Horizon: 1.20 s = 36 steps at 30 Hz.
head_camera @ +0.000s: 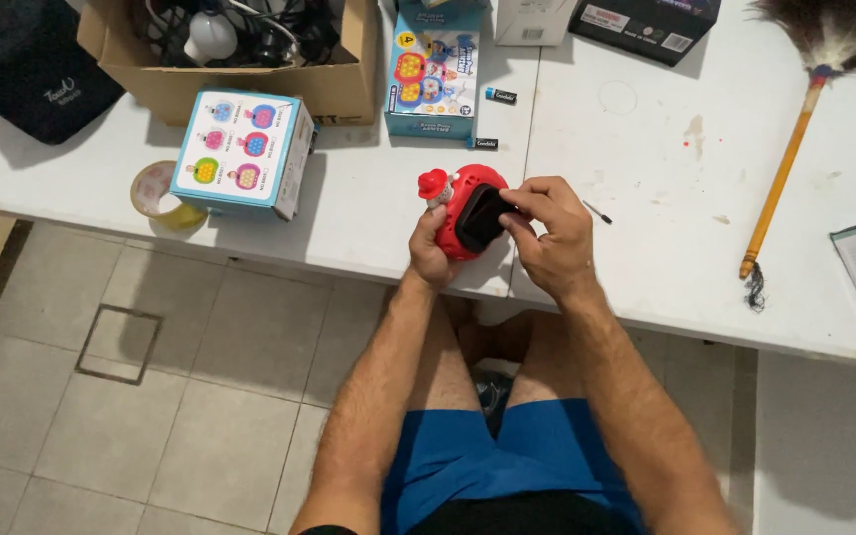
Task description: The person uses a screwdriver to remove the battery cover from a red electronic device. They insert batteries into the compartment, close the cover, and test the device, which lights up. Finally, they remove the batteries and reattach the cover.
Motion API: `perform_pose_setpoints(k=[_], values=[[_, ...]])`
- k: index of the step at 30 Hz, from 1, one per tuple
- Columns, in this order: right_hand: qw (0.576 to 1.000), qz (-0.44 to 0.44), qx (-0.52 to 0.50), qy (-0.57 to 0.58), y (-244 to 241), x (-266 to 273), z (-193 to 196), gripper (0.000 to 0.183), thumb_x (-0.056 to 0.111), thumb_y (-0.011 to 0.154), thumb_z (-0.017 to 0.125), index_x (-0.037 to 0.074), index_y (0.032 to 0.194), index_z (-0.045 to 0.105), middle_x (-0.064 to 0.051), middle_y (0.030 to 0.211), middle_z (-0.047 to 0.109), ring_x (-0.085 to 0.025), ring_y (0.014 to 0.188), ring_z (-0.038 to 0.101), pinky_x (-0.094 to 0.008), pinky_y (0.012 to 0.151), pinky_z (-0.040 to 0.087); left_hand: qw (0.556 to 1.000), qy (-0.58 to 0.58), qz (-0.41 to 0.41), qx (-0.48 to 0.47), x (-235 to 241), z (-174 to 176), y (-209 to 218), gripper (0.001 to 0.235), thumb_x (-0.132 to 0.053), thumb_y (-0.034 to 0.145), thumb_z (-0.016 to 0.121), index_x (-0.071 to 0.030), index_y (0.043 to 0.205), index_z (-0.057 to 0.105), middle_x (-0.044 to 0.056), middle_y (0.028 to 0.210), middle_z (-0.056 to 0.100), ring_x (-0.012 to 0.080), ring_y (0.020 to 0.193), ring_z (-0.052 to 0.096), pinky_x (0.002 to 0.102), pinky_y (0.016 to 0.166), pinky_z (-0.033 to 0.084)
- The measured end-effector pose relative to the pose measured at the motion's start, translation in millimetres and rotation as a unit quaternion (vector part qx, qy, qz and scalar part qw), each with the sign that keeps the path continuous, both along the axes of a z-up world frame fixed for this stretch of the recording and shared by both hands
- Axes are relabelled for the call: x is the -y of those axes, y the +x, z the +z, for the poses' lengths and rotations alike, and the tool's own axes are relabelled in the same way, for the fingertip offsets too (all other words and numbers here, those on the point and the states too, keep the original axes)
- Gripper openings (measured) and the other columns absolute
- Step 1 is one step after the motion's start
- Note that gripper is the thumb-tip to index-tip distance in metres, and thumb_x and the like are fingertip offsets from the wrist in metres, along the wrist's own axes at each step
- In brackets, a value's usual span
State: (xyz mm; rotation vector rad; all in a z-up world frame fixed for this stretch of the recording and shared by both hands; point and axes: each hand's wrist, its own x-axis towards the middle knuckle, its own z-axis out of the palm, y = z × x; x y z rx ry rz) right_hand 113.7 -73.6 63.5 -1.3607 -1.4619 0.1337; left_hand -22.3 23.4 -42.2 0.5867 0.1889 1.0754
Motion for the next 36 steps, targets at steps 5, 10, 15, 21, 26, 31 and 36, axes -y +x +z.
perform_pose_setpoints(k=[5,10,15,21,26,31,36], values=[[0.995,0.032,-0.084,-0.041,12.6,-3.3,-3.7,0.026,-0.003,0.086,0.082,0.011,0.108,0.081,-0.006,0.097,0.068,-0.015,0.079,0.064,-0.030,0.074,0.056,1.000,-0.020,-0.009,-0.005,15.5,34.5,1.3,0.048,-0.036,0.087,0.056,-0.007,0.123,0.068,0.024,0.095,0.074,0.0307,0.080,0.074,0.042,0.087,0.060],[0.975,0.097,-0.173,-0.096,25.1,-4.6,-0.6,0.019,-0.005,0.090,0.076,0.004,0.106,0.077,-0.010,0.098,0.067,-0.015,0.084,0.065,-0.030,0.076,0.059,0.999,-0.035,-0.021,0.018,22.5,68.1,-4.7,0.044,-0.035,0.088,0.057,-0.006,0.119,0.069,0.024,0.091,0.073,0.0305,0.078,0.075,0.041,0.082,0.062],[0.957,0.111,-0.235,-0.129,23.6,-5.4,-1.5,0.024,-0.006,0.087,0.078,0.001,0.109,0.073,-0.014,0.110,0.069,-0.018,0.094,0.068,-0.033,0.081,0.062,0.999,-0.027,-0.028,-0.009,23.3,65.4,-4.8,0.044,-0.037,0.086,0.058,-0.007,0.116,0.070,0.023,0.085,0.072,0.0294,0.072,0.074,0.039,0.079,0.061],[0.948,0.071,-0.282,-0.132,22.0,-5.6,-23.9,0.022,-0.008,0.089,0.076,-0.002,0.110,0.073,-0.016,0.092,0.072,-0.017,0.084,0.069,-0.033,0.074,0.063,0.999,-0.020,-0.036,-0.004,31.4,102.1,-9.7,0.040,-0.039,0.086,0.059,-0.009,0.109,0.071,0.019,0.080,0.072,0.0252,0.068,0.073,0.036,0.074,0.061],[0.942,0.068,-0.307,-0.120,21.3,-5.0,-26.4,0.022,-0.007,0.088,0.077,-0.002,0.109,0.072,-0.017,0.090,0.073,-0.018,0.082,0.071,-0.033,0.072,0.063,0.998,-0.004,-0.043,-0.037,12.1,38.9,-2.3,0.044,-0.040,0.085,0.057,-0.009,0.112,0.071,0.020,0.081,0.072,0.0265,0.068,0.073,0.038,0.077,0.061],[0.947,0.061,-0.300,-0.094,26.0,-4.7,-25.6,0.020,-0.007,0.089,0.078,-0.004,0.108,0.071,-0.019,0.088,0.073,-0.020,0.080,0.073,-0.034,0.071,0.064,0.998,0.001,-0.043,-0.047,19.0,68.0,-6.2,0.044,-0.042,0.085,0.056,-0.012,0.113,0.071,0.018,0.083,0.073,0.0252,0.071,0.073,0.038,0.082,0.060],[0.947,0.063,-0.292,-0.114,15.5,-4.7,-19.7,0.021,-0.005,0.088,0.080,-0.003,0.108,0.073,-0.018,0.087,0.074,-0.019,0.080,0.072,-0.034,0.072,0.064,0.999,-0.010,-0.039,-0.037,13.9,56.8,-5.8,0.043,-0.039,0.086,0.056,-0.010,0.113,0.071,0.020,0.085,0.073,0.0266,0.073,0.074,0.039,0.083,0.060]])
